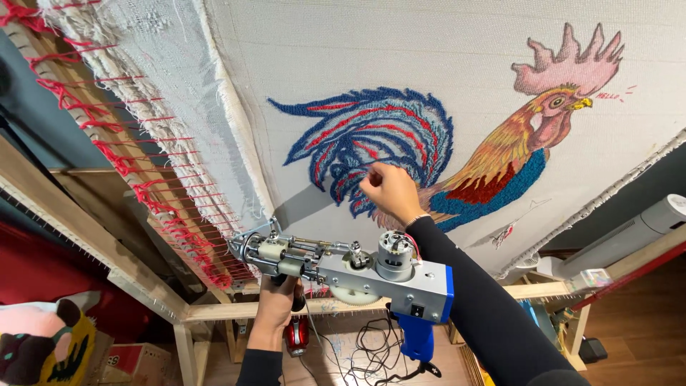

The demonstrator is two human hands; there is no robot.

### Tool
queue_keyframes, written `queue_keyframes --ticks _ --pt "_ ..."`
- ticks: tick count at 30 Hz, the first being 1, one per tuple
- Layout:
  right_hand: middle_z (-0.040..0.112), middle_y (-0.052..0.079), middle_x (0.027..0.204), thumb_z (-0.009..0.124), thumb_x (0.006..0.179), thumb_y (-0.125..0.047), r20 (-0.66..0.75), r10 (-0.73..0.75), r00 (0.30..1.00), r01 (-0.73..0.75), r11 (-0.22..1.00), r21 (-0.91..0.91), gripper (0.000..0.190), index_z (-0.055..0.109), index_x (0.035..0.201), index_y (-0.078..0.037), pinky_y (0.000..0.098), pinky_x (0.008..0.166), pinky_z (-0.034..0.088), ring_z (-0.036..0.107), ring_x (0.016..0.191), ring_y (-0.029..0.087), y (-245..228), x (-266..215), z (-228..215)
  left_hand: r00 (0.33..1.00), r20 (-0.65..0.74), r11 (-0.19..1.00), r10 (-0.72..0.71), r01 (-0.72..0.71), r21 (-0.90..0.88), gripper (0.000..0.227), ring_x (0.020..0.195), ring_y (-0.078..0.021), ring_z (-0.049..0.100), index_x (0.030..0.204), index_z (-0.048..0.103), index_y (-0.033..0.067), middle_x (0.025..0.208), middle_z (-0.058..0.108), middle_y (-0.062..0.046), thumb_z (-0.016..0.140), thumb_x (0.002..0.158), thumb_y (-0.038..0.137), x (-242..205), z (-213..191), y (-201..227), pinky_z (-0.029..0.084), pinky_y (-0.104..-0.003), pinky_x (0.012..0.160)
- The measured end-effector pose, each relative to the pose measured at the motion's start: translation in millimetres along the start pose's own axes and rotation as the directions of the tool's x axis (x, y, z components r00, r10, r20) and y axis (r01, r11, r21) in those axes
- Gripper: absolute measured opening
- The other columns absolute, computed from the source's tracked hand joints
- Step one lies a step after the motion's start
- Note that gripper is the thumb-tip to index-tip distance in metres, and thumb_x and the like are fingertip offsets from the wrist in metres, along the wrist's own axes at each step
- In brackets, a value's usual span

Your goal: The person uses an electric tufting gun to punch blue and red yarn into a stretched canvas, filling in the tail feathers of a rooster design. They occasionally pause to pull and adjust loose yarn strands by hand before resuming tufting.

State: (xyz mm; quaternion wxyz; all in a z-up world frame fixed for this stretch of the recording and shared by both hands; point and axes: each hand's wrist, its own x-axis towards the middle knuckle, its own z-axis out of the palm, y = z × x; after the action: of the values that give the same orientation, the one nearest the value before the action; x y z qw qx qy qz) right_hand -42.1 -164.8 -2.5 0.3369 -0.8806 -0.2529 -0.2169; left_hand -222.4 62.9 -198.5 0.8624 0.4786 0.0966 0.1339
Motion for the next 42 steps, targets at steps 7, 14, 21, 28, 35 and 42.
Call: queue_keyframes --ticks 7,14,21,28,35,42 --pt "0.072 0.007 0.072 0.074 0.088 -0.035 0.138 0.097 0.986 -0.109 0.991 0.080 0.032 0.074 0.085 -0.003 0.0331 0.063 0.054 0.070 0.066 0.019 8 -12 -15 0.996 0.067 0.998 0.051 -0.048 -0.050 0.017 0.059 -0.0123 0.054 0.101 0.065 0.0085 0.068 0.057 0.001 0.075 0.091 0.018 3 18 -4 0.042 -0.030 0.050" --pt "0.069 0.004 0.100 0.059 0.102 -0.025 0.452 0.083 0.888 -0.399 0.628 0.669 0.031 0.065 0.117 0.002 0.0308 0.078 0.052 0.064 0.091 0.013 30 -85 -59 0.999 0.054 1.000 -0.001 -0.001 0.029 0.023 0.055 -0.0125 0.055 0.091 0.063 0.0067 0.064 0.059 -0.002 0.079 0.090 0.023 28 24 -11 0.041 -0.030 0.046" --pt "0.063 0.026 0.132 0.044 0.100 -0.065 0.539 -0.035 0.841 -0.539 -0.133 0.832 0.090 0.045 0.154 0.006 0.0461 0.095 0.050 0.063 0.111 0.035 103 -256 -106 0.995 0.093 0.999 -0.043 0.043 -0.005 0.024 0.052 -0.0112 0.057 0.083 0.060 0.0089 0.063 0.060 0.000 0.079 0.086 0.022 59 53 -21 0.038 -0.030 0.042" --pt "0.078 0.019 0.101 0.079 0.072 -0.038 0.566 0.512 0.646 -0.753 0.309 0.580 0.070 0.063 0.129 0.000 0.0429 0.077 0.060 0.075 0.091 0.030 26 -263 -128 0.953 0.277 0.993 -0.120 0.111 0.046 0.028 0.042 -0.0078 0.044 0.081 0.058 0.0089 0.056 0.048 0.005 0.078 0.091 0.026 62 120 -8 0.029 -0.028 0.037" --pt "0.061 0.013 0.070 0.076 0.082 -0.012 0.287 0.613 0.737 -0.554 0.304 0.775 0.028 0.059 0.097 0.005 0.0420 0.058 0.049 0.059 0.063 0.024 -39 -263 -142 0.899 0.429 0.986 -0.086 0.017 0.164 0.015 0.050 -0.0103 0.052 0.085 0.061 0.0050 0.061 0.056 0.000 0.074 0.089 0.013 63 166 3 0.037 -0.028 0.043" --pt "0.053 0.011 0.064 0.066 0.082 -0.006 0.088 0.696 0.713 -0.410 0.311 0.858 0.021 0.058 0.099 0.004 0.0406 0.055 0.045 0.051 0.055 0.021 -72 -251 -145 0.770 0.638 0.979 -0.013 -0.120 0.164 0.016 0.056 -0.0076 0.058 0.097 0.069 0.0039 0.082 0.071 -0.001 0.073 0.091 0.018 57 199 57 0.049 -0.027 0.050"
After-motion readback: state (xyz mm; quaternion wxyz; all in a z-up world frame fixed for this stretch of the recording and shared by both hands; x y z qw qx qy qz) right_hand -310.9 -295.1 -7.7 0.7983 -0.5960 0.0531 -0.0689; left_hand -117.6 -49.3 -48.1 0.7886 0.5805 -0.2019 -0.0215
